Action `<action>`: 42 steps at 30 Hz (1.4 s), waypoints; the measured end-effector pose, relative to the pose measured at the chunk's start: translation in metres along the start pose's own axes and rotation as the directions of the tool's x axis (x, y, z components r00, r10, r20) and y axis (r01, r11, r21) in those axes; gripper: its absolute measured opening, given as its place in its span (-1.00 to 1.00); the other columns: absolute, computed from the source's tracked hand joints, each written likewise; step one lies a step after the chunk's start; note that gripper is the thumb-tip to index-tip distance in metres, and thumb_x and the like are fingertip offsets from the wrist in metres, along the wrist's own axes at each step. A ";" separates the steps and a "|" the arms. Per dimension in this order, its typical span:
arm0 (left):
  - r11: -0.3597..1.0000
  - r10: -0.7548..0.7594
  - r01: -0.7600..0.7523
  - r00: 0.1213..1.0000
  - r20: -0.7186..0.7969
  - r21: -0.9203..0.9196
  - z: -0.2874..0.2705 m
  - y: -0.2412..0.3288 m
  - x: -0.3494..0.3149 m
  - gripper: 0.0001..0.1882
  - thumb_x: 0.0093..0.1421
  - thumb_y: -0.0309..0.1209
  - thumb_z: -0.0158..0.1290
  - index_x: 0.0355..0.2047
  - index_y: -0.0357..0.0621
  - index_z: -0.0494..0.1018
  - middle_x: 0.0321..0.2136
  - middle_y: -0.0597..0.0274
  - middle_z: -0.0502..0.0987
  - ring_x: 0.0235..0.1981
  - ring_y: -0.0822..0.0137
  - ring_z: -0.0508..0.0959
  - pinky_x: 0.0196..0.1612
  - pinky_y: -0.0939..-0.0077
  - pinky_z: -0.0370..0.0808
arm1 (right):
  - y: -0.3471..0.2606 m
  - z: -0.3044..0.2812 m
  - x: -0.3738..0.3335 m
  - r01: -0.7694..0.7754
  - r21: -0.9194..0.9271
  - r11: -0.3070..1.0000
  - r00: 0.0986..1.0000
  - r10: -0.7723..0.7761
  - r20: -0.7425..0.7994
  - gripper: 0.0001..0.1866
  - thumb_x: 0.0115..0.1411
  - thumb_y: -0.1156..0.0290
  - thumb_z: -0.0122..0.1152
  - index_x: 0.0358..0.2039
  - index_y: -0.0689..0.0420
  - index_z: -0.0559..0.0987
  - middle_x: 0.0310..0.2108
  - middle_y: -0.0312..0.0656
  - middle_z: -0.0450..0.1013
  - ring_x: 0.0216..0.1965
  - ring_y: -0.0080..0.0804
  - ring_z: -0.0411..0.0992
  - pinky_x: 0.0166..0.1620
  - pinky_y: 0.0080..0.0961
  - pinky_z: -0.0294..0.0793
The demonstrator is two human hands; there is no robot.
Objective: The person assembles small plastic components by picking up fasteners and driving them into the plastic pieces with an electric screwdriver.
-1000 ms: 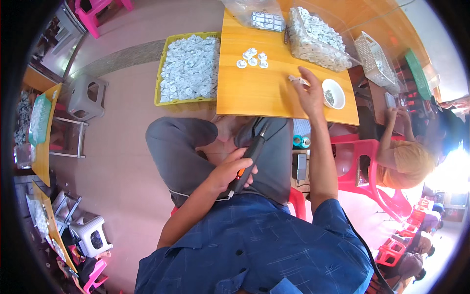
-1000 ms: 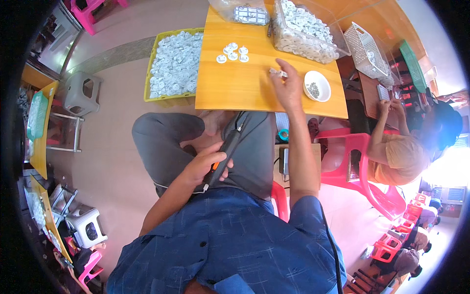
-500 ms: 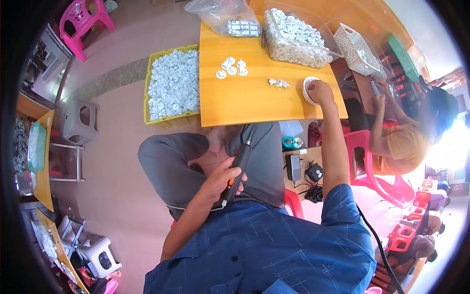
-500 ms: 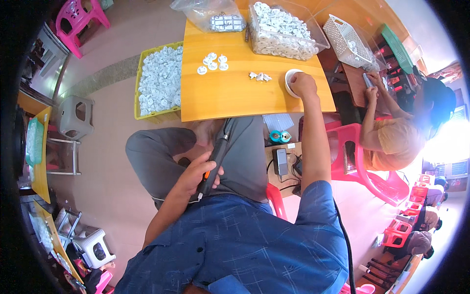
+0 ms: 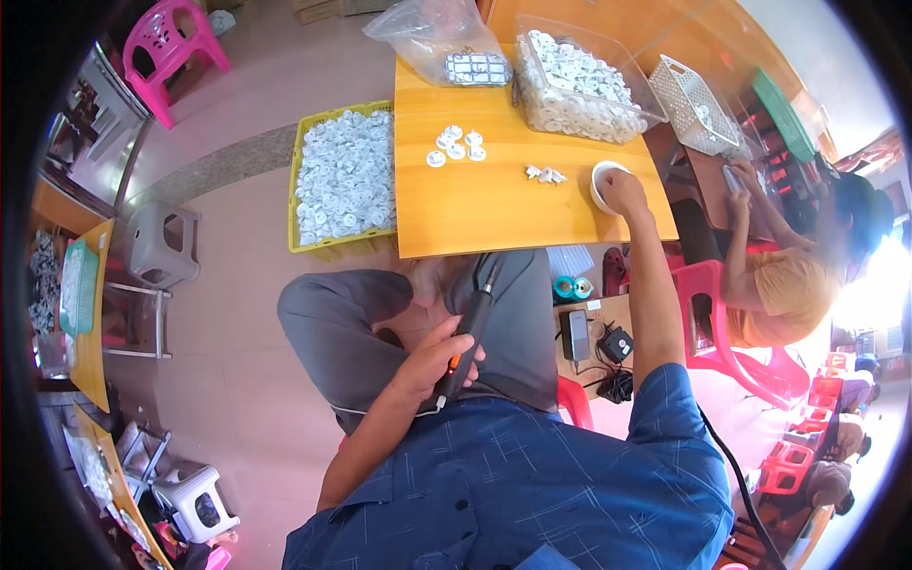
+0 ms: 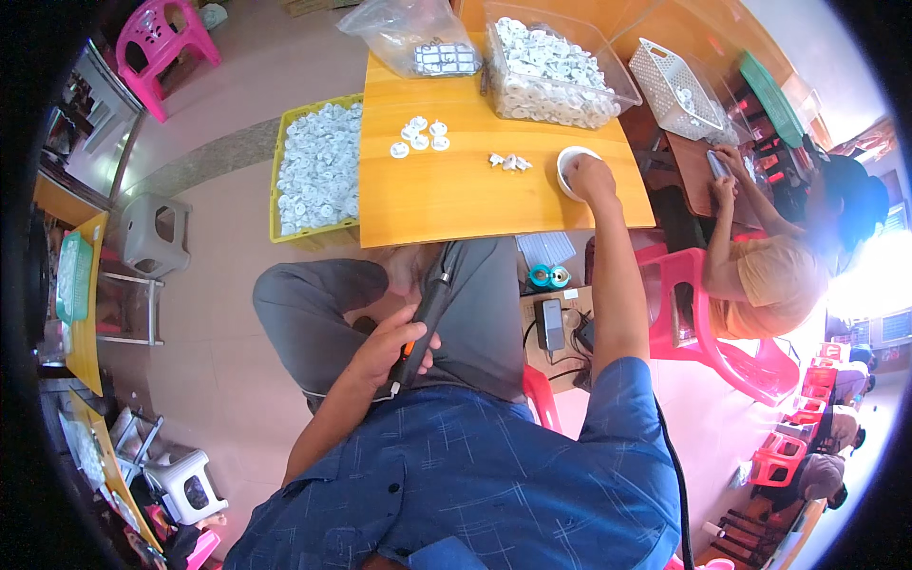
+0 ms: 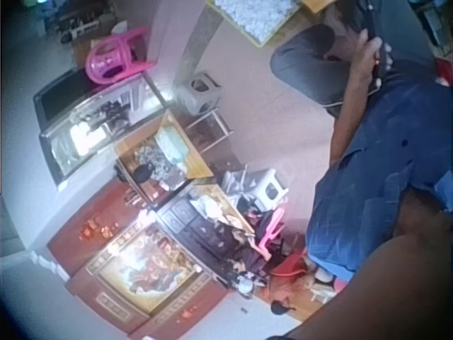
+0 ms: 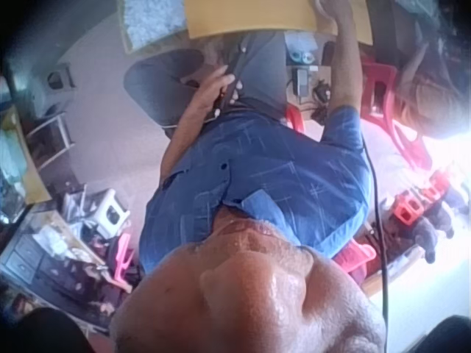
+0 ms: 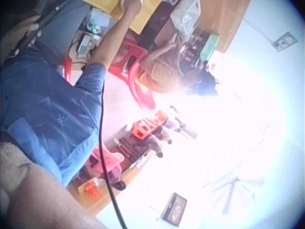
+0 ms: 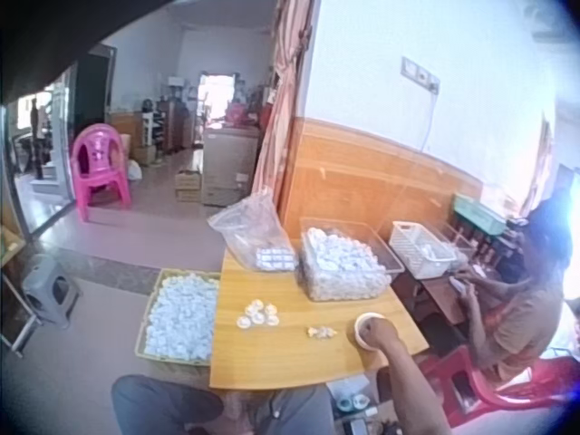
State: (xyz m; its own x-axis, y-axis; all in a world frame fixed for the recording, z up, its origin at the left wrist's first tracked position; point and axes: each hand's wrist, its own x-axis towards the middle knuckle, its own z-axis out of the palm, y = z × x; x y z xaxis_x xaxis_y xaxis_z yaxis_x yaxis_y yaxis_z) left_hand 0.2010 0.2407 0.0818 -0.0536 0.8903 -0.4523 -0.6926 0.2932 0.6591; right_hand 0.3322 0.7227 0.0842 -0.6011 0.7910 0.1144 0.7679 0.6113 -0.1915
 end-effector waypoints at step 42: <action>0.991 0.121 -0.126 0.987 0.107 0.044 0.016 0.003 -0.008 -0.46 0.38 -0.32 0.02 0.31 -0.18 0.22 -0.28 0.19 0.53 -0.47 0.42 0.55 -0.36 0.52 0.55 | -0.156 0.019 -0.183 -0.456 0.882 -0.120 0.828 -0.421 0.371 -0.76 0.40 0.19 0.23 -0.24 0.10 0.52 -0.37 -0.36 0.43 -0.49 -0.67 0.33 -0.40 -0.72 0.34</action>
State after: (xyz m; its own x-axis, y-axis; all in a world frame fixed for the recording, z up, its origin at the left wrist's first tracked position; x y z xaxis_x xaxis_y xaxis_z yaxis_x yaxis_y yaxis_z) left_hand 0.2111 0.2402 0.0968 -0.0594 0.9514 -0.3021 -0.6477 0.1936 0.7369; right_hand 0.3176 0.4821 0.0747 -0.9028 0.3875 -0.1864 -0.0133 -0.4586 -0.8885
